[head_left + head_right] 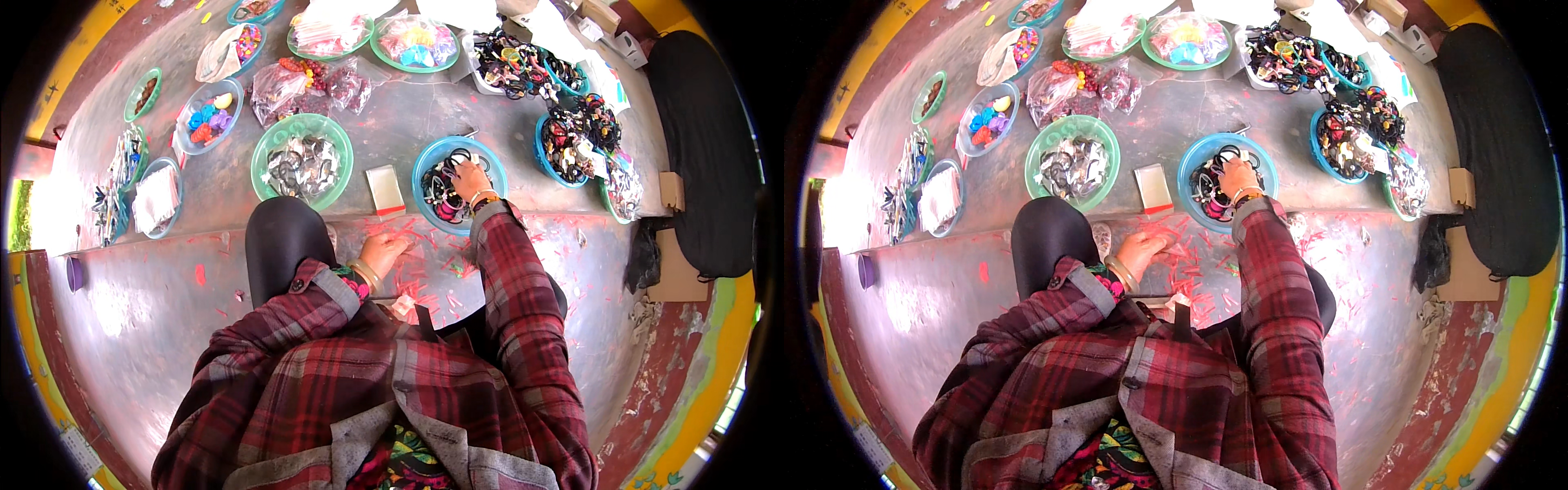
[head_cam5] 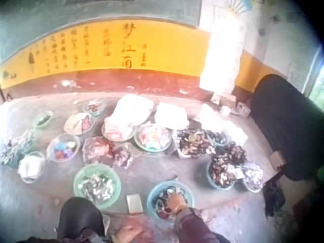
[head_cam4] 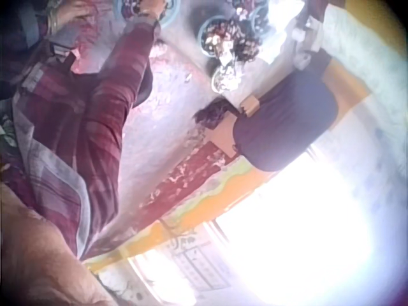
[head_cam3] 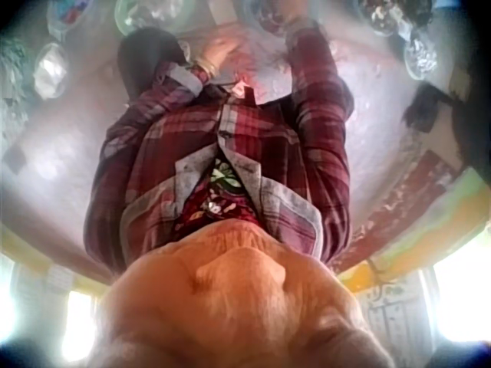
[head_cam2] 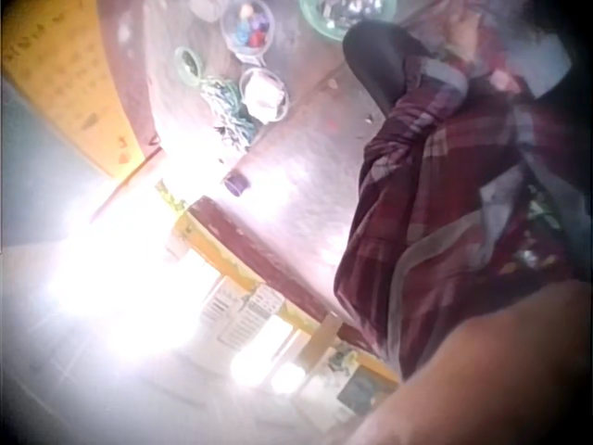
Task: The person sits on the floor and assembles keychains by hand. They pick up a black plastic ring and a small metal charm, attach the charm to the ring, and place the finished keychain into a blue bowl. The person repeats this process with multiple items from surrounding bowls.
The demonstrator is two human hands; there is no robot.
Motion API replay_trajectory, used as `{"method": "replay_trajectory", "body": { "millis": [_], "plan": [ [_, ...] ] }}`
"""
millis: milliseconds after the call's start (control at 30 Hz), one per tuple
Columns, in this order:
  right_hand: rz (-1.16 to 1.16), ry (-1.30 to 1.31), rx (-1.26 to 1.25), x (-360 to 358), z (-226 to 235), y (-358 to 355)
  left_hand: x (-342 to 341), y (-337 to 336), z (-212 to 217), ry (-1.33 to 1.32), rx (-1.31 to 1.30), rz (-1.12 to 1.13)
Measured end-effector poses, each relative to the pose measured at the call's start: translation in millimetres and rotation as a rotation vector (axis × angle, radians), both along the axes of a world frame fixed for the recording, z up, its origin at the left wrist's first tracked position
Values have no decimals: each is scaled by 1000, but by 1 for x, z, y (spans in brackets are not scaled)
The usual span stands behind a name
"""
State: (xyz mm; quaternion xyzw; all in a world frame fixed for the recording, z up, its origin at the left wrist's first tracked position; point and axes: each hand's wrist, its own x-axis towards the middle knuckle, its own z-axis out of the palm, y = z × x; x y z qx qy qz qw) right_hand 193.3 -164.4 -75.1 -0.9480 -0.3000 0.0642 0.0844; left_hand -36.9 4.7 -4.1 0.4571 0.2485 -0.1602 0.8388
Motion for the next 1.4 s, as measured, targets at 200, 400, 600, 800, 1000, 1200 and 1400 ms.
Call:
{"method": "replay_trajectory", "body": {
  "millis": [200, 400, 600, 800, 1000, 1200, 1400],
  "plan": [
    [-156, 268, 422, -4, 44, -11, 0, -2, -12, 42, 71, -62],
    [-409, 984, 1075, -54, 136, -21, 0, -3, -18, 25, 86, -68],
    [-432, 1115, 1283, -115, 171, -35, -4, 1, -1, 26, 60, -88],
    [-449, 1001, 1365, -167, 170, -25, -5, 3, -9, -9, 133, -124],
    [-371, 950, 1127, -176, 146, -6, -3, -3, -5, 43, 150, -172],
    [-376, 841, 942, -181, 139, 5, -3, -6, -5, -8, 171, -208],
    [-298, 689, 806, -180, 116, 3, -2, -5, -11, -97, 155, -221]
  ]
}}
